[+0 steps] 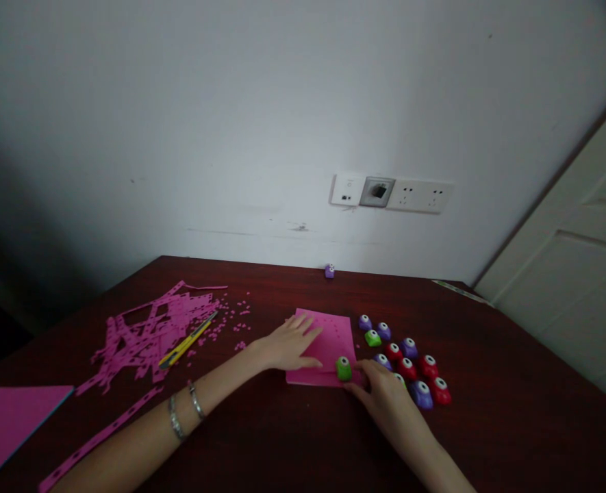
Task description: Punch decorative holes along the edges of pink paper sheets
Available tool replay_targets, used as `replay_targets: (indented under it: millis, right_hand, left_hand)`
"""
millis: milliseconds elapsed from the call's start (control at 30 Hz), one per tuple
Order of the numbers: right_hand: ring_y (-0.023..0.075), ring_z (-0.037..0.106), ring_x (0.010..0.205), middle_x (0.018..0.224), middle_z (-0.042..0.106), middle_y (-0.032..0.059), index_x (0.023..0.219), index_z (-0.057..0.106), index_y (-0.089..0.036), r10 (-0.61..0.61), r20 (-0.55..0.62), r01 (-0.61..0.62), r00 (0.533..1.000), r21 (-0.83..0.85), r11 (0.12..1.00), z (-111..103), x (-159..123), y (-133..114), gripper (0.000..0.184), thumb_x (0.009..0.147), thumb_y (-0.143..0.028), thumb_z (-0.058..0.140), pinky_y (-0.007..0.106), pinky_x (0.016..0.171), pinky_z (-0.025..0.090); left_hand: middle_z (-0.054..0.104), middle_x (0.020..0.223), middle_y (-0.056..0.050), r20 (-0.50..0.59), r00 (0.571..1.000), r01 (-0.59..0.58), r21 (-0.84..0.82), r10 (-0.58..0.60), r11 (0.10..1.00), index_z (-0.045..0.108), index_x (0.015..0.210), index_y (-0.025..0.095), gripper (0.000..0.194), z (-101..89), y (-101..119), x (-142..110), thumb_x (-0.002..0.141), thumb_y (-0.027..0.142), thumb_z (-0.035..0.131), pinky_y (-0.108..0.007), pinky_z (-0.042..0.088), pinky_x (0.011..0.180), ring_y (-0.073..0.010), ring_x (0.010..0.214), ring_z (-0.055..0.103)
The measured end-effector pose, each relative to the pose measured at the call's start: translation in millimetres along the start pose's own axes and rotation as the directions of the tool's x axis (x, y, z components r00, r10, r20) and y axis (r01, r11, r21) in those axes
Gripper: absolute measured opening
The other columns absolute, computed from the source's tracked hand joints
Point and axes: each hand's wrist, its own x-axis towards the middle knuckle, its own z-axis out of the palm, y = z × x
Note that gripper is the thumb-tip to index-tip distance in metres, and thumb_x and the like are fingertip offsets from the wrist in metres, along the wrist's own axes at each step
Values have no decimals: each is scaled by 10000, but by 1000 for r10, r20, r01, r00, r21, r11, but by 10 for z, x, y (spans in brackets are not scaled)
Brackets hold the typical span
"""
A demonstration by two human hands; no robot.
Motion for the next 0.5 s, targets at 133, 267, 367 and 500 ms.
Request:
replay_targets:
  millis: [133,267,367,500]
  right_hand:
    - [209,604,794,809,627,45,902,615,-167,-8,8,7,1000,49,999,17,-2,44,158,745,-191,607,287,688,453]
    - [190,599,730,782,619,37,843,619,-165,-16,19,15,1000,48,999,21,7,29,99,753,-168,576,276,655,448]
    - [189,593,702,757,609,40,793,608,-161,-8,28,7,1000,14,1000,20,12,2,62,766,-161,551,269,620,438]
    - [179,588,677,755,607,37,787,600,-169,-8,17,8,1000,10,1000,37,0,-14,63,769,-158,540,262,605,427]
  left_hand:
    - [48,1477,-151,89,996,-13,-48,17,999,126,1417,166,901,82,-73,25,739,705,372,-528,105,1053,-343,1344,17]
    - [21,1479,-132,135,990,-27,-76,37,997,107,1419,167,906,44,-107,28,738,687,400,-513,73,1065,-323,1347,-11]
    - [18,1476,-132,150,988,-33,-87,46,996,124,1417,156,901,-1,-90,20,739,672,420,-500,51,1072,-310,1348,-17]
    - [42,1473,-128,150,986,-52,-117,70,992,131,1415,162,887,-23,-80,13,743,646,450,-495,35,1075,-298,1349,-4]
